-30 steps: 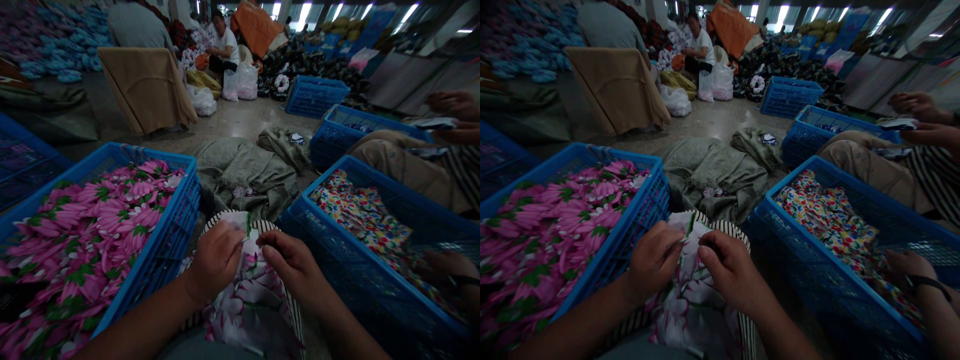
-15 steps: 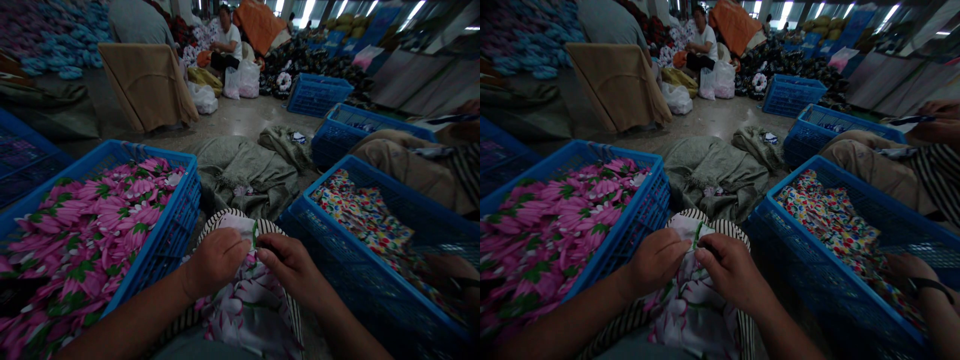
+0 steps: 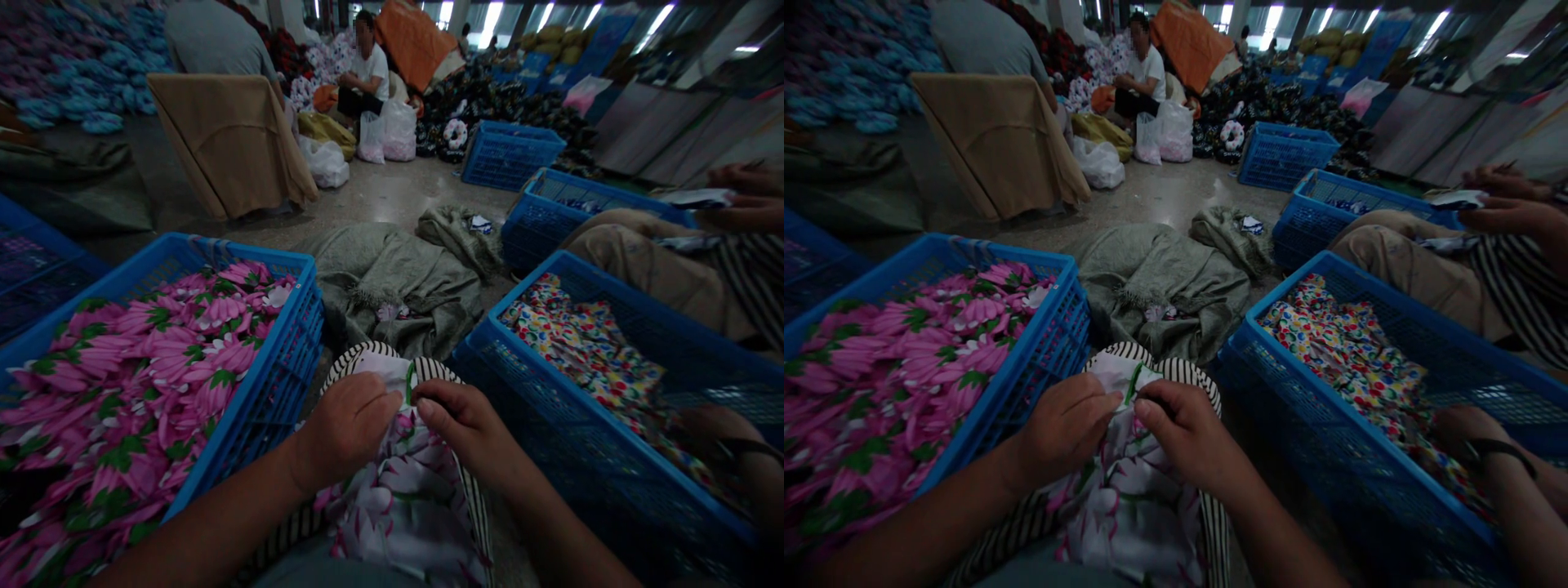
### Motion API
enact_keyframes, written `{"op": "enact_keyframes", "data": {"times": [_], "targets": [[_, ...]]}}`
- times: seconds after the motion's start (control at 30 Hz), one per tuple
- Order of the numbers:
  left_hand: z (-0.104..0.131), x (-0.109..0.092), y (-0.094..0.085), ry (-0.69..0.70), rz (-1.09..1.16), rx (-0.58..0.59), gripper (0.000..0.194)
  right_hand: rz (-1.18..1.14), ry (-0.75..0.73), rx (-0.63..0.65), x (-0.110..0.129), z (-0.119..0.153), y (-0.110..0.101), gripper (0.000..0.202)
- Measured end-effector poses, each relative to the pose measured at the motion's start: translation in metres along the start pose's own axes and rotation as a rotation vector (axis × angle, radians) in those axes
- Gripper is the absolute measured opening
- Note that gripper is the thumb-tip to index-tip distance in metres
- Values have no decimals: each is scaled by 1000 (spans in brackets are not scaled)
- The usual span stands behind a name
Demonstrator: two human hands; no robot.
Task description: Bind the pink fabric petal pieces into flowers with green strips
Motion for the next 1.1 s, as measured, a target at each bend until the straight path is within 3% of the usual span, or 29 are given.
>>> {"op": "enact_keyframes", "data": {"times": [0.57, 0.63, 0.73, 0.83, 1.0, 1.1], "targets": [[-2, -3, 0, 17, 42, 10, 12, 120, -55, 8, 4, 1, 2, 30], [-1, -4, 0, 13, 53, -1, 12, 119, -50, -25, 3, 1, 0, 31], [0, -2, 0, -40, 105, 14, 13, 61, -43, -185, -1, 6, -7, 28], [-3, 7, 0, -247, 282, 34, 11, 38, -56, -315, -7, 12, -8, 23], [2, 22, 15, -855, 744, 90, 11, 129, -167, -296, -8, 15, 12, 13], [6, 18, 29, -1021, 1008, 110, 13, 226, -183, -315, -8, 12, 19, 11]]}}
Point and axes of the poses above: each hand's wrist, its own z-axis away from the middle knuckle, its own y-axis out of the palm, x = y × z, the point moved 5 cm from there along -z, towards the middle knuckle, and after that the axes turned 6 degrees about x, right-handed, at the moved point
